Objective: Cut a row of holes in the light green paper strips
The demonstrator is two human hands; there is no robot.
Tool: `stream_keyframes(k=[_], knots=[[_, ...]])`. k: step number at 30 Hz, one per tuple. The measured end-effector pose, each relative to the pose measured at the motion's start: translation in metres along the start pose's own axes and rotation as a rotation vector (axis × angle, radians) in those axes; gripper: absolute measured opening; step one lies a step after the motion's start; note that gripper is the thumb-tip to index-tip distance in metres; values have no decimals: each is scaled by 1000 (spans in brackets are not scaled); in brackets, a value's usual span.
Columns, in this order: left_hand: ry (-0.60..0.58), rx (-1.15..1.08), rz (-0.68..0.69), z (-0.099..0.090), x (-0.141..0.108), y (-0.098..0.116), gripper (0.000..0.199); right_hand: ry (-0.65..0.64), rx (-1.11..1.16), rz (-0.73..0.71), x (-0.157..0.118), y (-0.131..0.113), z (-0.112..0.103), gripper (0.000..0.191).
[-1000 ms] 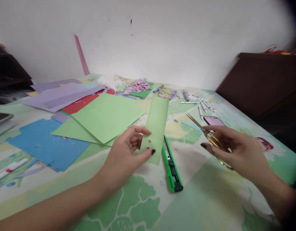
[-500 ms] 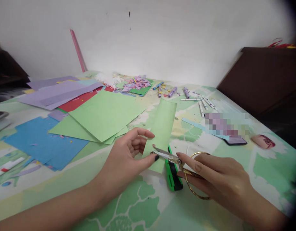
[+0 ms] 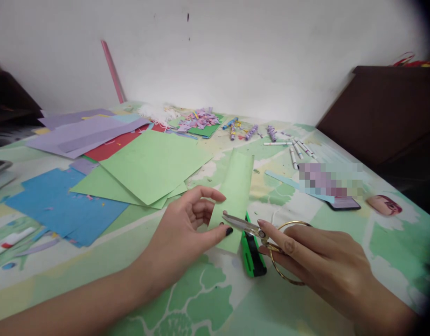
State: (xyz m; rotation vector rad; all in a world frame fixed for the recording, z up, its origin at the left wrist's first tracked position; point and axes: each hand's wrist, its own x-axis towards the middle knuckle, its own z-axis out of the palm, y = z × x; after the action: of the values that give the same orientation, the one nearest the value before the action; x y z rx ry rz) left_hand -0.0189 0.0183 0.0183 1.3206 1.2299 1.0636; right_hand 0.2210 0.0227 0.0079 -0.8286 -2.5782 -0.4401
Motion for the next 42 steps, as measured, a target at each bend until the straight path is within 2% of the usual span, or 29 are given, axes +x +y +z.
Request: stream_keyframes(k=[7, 15, 20, 24, 29, 33, 42], knots=[[1, -18, 4, 1, 0, -1, 30, -20, 15, 1, -6, 2, 1, 40], [-1, -33, -11, 1, 2, -1, 30, -5, 33, -23, -6, 2, -1, 40], [2, -25, 6, 0, 4, -2, 30, 49, -49, 66, -5, 3, 1, 38], [-10, -13, 13, -1, 4, -3, 31, 94, -18, 100, -3, 0, 2, 36], [4, 8, 39, -1, 3, -4, 29, 46, -45, 65, 0, -2, 3, 30], [10, 41, 64, 0, 4, -4, 30, 5, -17, 21, -2, 0, 1, 32], [24, 90, 78, 0, 3, -6, 30, -11, 34, 28, -3, 2, 1, 35]])
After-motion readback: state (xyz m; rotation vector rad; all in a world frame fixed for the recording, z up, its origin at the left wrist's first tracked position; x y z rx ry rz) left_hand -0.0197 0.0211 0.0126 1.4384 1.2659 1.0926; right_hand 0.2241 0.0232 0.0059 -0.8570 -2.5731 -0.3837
